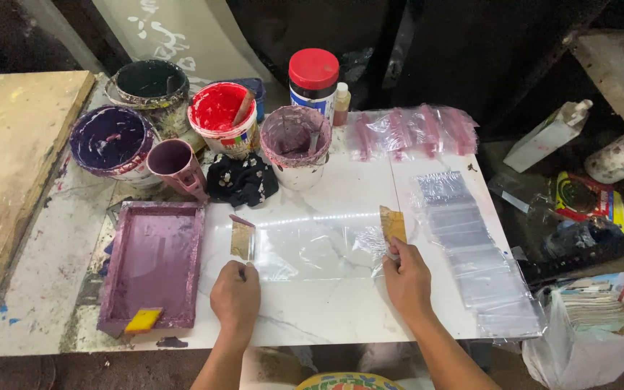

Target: Preparing a screen printing frame by applying ink and cleaning the work area with a cloth.

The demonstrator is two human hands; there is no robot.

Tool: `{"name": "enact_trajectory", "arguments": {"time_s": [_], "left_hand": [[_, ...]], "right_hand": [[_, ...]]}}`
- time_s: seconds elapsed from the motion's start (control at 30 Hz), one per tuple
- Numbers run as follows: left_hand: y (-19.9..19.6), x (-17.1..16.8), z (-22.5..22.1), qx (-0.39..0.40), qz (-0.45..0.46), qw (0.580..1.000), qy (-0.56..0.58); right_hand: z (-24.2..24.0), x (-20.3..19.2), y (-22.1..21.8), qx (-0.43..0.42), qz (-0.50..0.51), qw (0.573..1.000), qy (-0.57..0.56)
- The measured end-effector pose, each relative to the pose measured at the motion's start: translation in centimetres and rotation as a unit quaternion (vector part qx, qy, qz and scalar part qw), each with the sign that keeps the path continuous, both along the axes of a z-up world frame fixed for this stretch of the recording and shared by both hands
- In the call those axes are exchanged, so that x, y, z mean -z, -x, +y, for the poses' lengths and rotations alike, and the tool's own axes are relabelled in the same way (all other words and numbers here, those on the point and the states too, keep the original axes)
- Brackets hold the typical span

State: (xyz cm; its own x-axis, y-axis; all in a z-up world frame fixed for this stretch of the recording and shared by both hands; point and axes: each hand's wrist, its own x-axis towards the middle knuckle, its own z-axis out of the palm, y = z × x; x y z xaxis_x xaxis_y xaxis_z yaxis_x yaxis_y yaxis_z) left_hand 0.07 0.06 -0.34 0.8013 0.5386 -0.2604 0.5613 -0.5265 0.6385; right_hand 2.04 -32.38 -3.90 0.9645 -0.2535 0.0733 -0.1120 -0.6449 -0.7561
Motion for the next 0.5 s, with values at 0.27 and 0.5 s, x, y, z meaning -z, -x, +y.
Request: {"name": "enact_trajectory", "arguments": {"time_s": [0.27,0.5], "left_hand": [[0.5,-1.1,-0.3,-0.007,0.004,1.0,0.022],[1.1,4.9,-1.0,0.169,-0.445,0.847,-0.236]], "right_hand": [[0.0,0.1,0.1,-0.005,-0.027,1.0,0.003],[-0.1,0.6,0.8,-0.017,-0.102,0.994,0.022]]}}
